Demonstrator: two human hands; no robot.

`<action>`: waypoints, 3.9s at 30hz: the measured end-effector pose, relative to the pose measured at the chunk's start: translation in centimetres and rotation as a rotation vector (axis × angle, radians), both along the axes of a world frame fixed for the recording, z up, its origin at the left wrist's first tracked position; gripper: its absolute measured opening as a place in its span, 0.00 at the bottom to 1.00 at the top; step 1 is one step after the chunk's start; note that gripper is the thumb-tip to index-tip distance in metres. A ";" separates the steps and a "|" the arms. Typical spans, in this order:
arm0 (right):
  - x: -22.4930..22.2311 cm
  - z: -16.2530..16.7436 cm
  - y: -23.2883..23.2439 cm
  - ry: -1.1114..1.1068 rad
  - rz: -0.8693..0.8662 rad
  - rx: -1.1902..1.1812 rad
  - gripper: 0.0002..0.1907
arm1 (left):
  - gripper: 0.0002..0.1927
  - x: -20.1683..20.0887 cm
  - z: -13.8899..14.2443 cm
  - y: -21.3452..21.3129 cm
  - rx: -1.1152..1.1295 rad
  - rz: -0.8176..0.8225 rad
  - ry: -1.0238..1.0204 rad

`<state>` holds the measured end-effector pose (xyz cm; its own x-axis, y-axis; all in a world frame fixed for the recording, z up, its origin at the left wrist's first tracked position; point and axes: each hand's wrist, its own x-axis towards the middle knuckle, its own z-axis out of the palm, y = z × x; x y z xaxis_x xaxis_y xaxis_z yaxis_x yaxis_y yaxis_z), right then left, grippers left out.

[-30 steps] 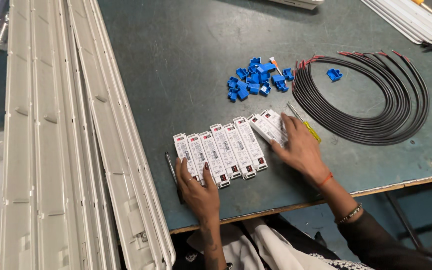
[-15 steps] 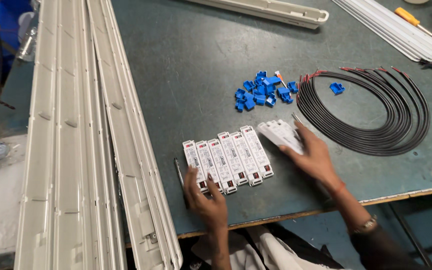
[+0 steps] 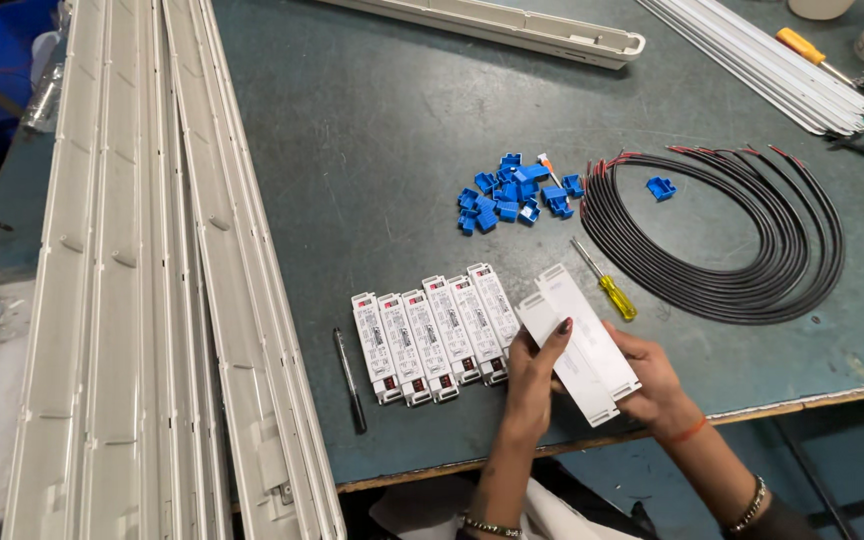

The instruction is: The person arranges white LED driver modules on a workbench, marks each module with a marker, and stacks the marked modules into a pile. At the end the person picks up a black wired connector and handles the wire leads.

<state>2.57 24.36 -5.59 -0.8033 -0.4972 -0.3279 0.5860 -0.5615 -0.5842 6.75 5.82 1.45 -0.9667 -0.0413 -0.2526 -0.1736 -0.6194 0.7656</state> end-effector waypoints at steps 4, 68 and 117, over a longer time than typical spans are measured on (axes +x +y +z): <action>-0.4 -0.4 1.6 0.324 0.000 0.362 0.25 | 0.17 -0.7 -1.1 2.2 0.113 0.122 0.027; 1.3 8.9 -15.3 1.356 -0.093 1.671 0.45 | 0.13 7.0 -0.4 -11.2 -1.309 0.780 0.288; 3.0 11.0 -4.8 1.305 -0.192 1.588 0.15 | 0.35 2.1 -0.9 1.3 -1.139 0.484 0.198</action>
